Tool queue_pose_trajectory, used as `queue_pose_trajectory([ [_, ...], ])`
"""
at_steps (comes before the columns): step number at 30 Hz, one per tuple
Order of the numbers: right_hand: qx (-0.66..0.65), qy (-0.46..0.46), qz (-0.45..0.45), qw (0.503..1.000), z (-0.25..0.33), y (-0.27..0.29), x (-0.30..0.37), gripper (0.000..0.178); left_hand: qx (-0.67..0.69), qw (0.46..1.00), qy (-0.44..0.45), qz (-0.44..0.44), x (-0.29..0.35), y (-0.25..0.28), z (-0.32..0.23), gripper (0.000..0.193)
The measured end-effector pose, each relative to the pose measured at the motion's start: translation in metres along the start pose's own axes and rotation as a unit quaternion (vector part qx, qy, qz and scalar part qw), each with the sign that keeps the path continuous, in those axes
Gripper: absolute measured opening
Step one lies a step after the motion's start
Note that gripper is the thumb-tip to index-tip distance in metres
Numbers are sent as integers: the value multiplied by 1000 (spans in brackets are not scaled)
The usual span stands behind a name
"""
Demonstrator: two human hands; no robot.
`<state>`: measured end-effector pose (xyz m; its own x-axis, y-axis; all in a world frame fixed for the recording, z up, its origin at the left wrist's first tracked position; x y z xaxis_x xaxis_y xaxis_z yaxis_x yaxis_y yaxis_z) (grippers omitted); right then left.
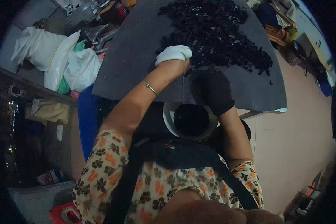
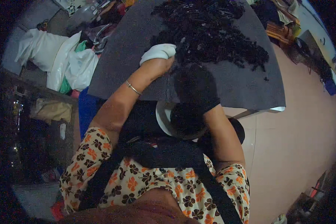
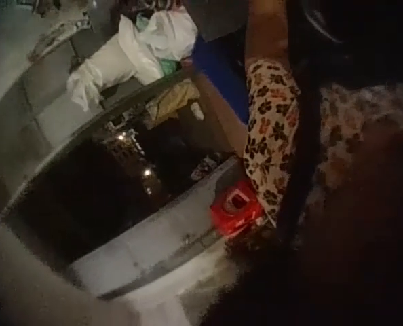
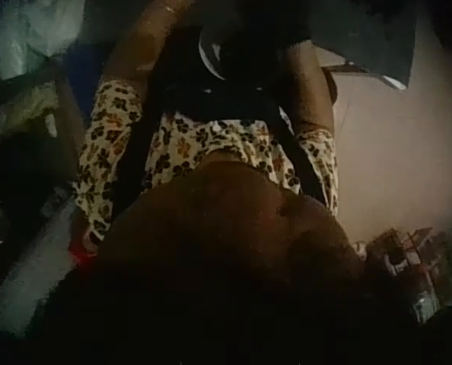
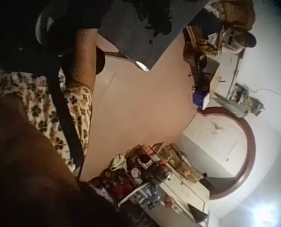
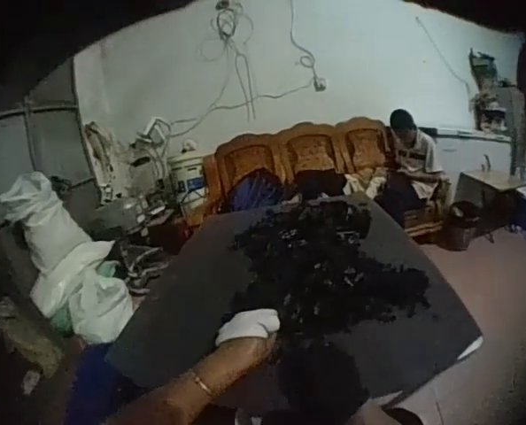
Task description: Sorting small black manufacturing parts on a workbench and placing them into a container.
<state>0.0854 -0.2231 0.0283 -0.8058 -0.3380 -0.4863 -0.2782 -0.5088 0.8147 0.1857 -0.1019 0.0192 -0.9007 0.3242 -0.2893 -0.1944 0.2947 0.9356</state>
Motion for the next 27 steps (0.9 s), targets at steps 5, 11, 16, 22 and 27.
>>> queue_pose_trajectory([
  [5,-53,-34,12,998,2,10,8,28,-8,998,31,52,7,4,-9,23],
  [11,-155,-7,-34,987,-2,10,12,27,120,985,-96,-77,27,29,12,22],
  [16,-329,-71,-54,940,-9,-8,13,23,556,811,155,95,62,16,21,21],
  [22,-369,-70,-59,925,15,2,11,18,684,714,91,115,87,20,10,26],
  [27,-377,-103,-47,919,10,-11,20,16,713,678,103,147,100,35,-12,26],
])
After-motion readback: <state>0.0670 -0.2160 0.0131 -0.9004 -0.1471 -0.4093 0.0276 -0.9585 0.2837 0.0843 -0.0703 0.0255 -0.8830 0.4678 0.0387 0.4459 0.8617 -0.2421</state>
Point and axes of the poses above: each hand's wrist, its own x-axis away from the middle knuckle, its own y-axis out of the back of the hand, z = x × y, the point moved 6 cm from there along -x, towards the middle knuckle, and after that the axes turned 1 degree about -x, right-handed, at the moved point
